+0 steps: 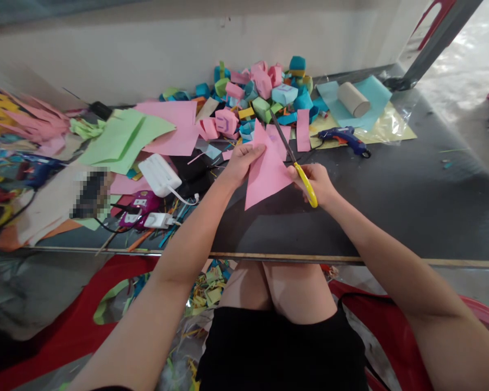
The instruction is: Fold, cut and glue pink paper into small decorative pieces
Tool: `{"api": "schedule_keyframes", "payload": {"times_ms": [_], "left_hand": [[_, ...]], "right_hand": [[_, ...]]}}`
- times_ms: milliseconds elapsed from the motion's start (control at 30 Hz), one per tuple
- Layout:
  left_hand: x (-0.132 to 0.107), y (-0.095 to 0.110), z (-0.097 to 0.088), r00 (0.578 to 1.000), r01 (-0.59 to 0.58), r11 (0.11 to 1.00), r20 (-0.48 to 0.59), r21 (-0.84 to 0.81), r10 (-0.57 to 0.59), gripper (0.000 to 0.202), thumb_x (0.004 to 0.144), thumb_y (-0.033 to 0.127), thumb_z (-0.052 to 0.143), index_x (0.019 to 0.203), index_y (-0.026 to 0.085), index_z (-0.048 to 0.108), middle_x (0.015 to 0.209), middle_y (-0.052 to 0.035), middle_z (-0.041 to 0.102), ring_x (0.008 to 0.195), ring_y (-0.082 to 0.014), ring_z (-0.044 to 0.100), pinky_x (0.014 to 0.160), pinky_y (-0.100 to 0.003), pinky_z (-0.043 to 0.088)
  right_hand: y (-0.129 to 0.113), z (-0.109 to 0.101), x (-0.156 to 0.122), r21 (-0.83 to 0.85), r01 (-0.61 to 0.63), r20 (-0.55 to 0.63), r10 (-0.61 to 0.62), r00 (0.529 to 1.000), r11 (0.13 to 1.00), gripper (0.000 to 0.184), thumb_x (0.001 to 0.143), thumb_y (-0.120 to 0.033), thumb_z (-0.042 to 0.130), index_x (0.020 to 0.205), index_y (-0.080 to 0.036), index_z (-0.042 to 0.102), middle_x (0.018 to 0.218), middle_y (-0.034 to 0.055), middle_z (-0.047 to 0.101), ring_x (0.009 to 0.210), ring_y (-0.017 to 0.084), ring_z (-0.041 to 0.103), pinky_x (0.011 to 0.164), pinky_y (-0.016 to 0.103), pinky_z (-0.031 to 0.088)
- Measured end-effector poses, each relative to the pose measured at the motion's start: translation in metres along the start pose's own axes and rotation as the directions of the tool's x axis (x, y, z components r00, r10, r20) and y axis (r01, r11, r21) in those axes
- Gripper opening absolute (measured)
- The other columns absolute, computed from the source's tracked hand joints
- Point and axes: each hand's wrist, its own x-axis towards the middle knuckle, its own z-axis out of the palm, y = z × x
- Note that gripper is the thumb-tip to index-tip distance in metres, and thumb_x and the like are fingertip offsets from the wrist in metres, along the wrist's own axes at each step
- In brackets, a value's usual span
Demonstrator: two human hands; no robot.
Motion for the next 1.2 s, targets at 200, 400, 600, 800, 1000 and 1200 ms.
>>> {"api": "schedule_keyframes", "payload": {"times_ms": [200,400,600,800,1000,1200], "left_hand": [[0.000,0.004,0.002,1.000,-0.029,0.995,-0.010,0.096,0.030,0.068,0.072,0.066,0.081,0.055,0.019,0.035,0.051,0.0065,0.028,0.047,-0.0052,0.030,0.047,-0.025,0.019],[0.000,0.003,0.002,0.999,-0.033,0.988,0.004,0.149,0.033,0.070,0.070,0.068,0.081,0.053,0.018,0.035,0.053,0.0058,0.030,0.050,-0.0051,0.028,0.048,-0.026,0.015],[0.002,-0.001,0.001,0.996,-0.075,0.980,-0.026,0.185,0.082,0.068,0.067,0.066,0.084,0.052,0.018,0.038,0.053,0.0059,0.032,0.050,-0.0049,0.028,0.049,-0.027,0.014],[0.007,0.000,-0.006,0.973,-0.144,0.962,-0.145,0.234,0.181,0.070,0.070,0.061,0.085,0.051,0.018,0.033,0.053,0.0062,0.028,0.051,-0.0049,0.025,0.050,-0.027,0.013],[0.008,-0.001,-0.010,0.962,-0.148,0.958,-0.191,0.244,0.197,0.066,0.070,0.054,0.088,0.052,0.017,0.036,0.054,0.0062,0.027,0.052,-0.0053,0.025,0.051,-0.026,0.014],[0.007,0.000,-0.010,0.960,-0.132,0.969,-0.218,0.208,0.177,0.064,0.074,0.051,0.086,0.053,0.017,0.036,0.056,0.0057,0.027,0.053,-0.0055,0.029,0.050,-0.025,0.018]], "right_hand": [[-0.004,0.001,-0.002,0.074,0.045,0.017,-0.046,0.999,0.996,0.059,0.064,-0.076,0.078,0.064,-0.024,0.048,0.049,-0.0039,0.044,0.036,0.010,0.041,0.035,0.027,0.031],[-0.004,0.001,-0.004,0.044,0.096,-0.026,-0.095,0.995,0.994,0.055,0.068,-0.070,0.078,0.062,-0.024,0.048,0.050,-0.0047,0.041,0.040,0.009,0.040,0.041,0.026,0.032],[0.000,-0.002,0.005,0.066,0.021,-0.010,-0.020,1.000,0.998,0.057,0.057,-0.066,0.087,0.068,-0.022,0.053,0.056,-0.0043,0.044,0.045,0.009,0.039,0.042,0.026,0.029],[-0.006,-0.008,0.006,0.069,0.047,0.075,-0.052,0.996,0.997,0.070,0.049,-0.075,0.089,0.072,-0.021,0.051,0.064,-0.0047,0.043,0.053,0.008,0.036,0.045,0.026,0.027],[-0.007,-0.013,0.005,-0.104,0.015,0.180,0.004,0.984,0.994,0.074,0.053,-0.087,0.079,0.069,-0.021,0.051,0.060,-0.0052,0.040,0.051,0.008,0.037,0.045,0.025,0.026],[-0.009,-0.015,0.002,-0.157,-0.034,0.142,0.057,0.988,0.987,0.082,0.056,-0.101,0.060,0.071,-0.021,0.049,0.064,-0.0007,0.047,0.047,0.009,0.044,0.043,0.027,0.037]]}}
